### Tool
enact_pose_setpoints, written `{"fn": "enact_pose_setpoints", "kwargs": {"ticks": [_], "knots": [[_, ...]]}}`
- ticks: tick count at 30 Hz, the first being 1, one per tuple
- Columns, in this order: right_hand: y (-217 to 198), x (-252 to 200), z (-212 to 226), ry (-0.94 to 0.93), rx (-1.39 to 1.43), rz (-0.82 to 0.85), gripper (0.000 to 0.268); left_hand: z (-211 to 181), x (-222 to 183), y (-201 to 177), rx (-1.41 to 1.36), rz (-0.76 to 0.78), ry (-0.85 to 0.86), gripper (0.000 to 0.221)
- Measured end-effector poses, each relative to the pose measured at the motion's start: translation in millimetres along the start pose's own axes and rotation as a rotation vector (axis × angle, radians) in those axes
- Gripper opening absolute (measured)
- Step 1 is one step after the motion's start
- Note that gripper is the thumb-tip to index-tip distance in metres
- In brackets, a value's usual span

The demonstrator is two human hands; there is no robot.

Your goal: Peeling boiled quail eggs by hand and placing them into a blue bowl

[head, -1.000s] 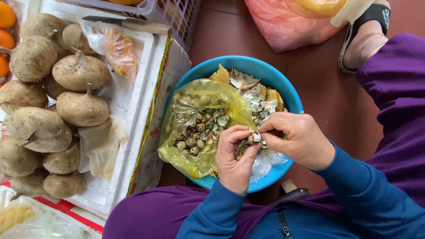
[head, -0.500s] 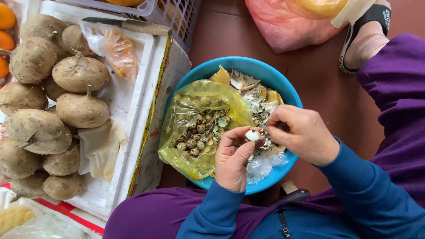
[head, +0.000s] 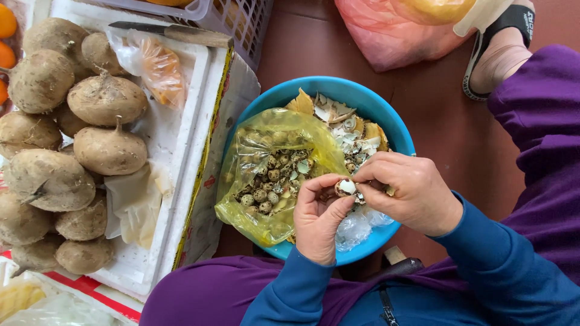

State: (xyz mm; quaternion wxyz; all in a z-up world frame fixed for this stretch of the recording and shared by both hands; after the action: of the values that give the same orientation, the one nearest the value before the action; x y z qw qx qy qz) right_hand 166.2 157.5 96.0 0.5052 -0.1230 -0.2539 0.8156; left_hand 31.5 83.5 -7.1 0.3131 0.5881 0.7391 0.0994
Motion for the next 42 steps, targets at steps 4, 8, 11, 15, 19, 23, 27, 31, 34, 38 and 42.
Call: {"fn": "enact_pose_setpoints", "kwargs": {"ticks": [4,8,11,15,19,23,27,31,34,38,42], "knots": [[0,3,3,-0.021,-0.006,0.013,0.010,2,-1,0,0.021,-0.002,0.033,0.040],[2,3,4,-0.029,-0.037,0.008,0.012,2,-1,0,0.052,-0.008,0.060,0.039],[4,2,3,-0.040,-0.068,-0.006,0.014,1,-1,0,0.076,-0.006,0.076,0.039],[6,1,1,-0.028,-0.095,-0.020,0.016,0,-2,0,0.082,-0.017,0.062,0.039],[2,3,-4,0.006,-0.049,-0.014,0.015,1,-1,-1,0.061,-0.017,0.021,0.039],[1,2,-13,0.099,0.112,-0.009,0.015,-2,1,5,-0.087,-0.025,-0.085,0.038],[7,1,-19,0.156,0.181,0.027,0.012,13,2,-1,-0.145,-0.014,-0.137,0.049],[7,2,-27,0.173,0.230,0.048,0.009,16,2,-3,-0.177,-0.021,-0.168,0.046],[1,-1,-43,0.218,0.120,0.037,0.007,14,1,1,-0.285,0.003,-0.194,0.044],[0,1,-35,0.222,0.073,0.037,0.004,22,2,-4,-0.307,0.005,-0.169,0.051],[0,6,-5,0.104,0.157,0.044,0.005,28,3,-13,-0.276,-0.032,-0.132,0.051]]}}
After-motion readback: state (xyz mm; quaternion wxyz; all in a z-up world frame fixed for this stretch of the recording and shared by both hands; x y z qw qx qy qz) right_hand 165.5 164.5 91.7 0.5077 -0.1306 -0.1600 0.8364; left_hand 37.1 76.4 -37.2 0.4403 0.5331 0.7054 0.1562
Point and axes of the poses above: each hand's wrist, its own x-axis towards the middle knuckle, its own y-axis out of the palm, z = x × y, the point moved 8 cm from there along x, towards the middle knuckle, and after that the axes turned 5 degrees about z, right-handed, at the moved point
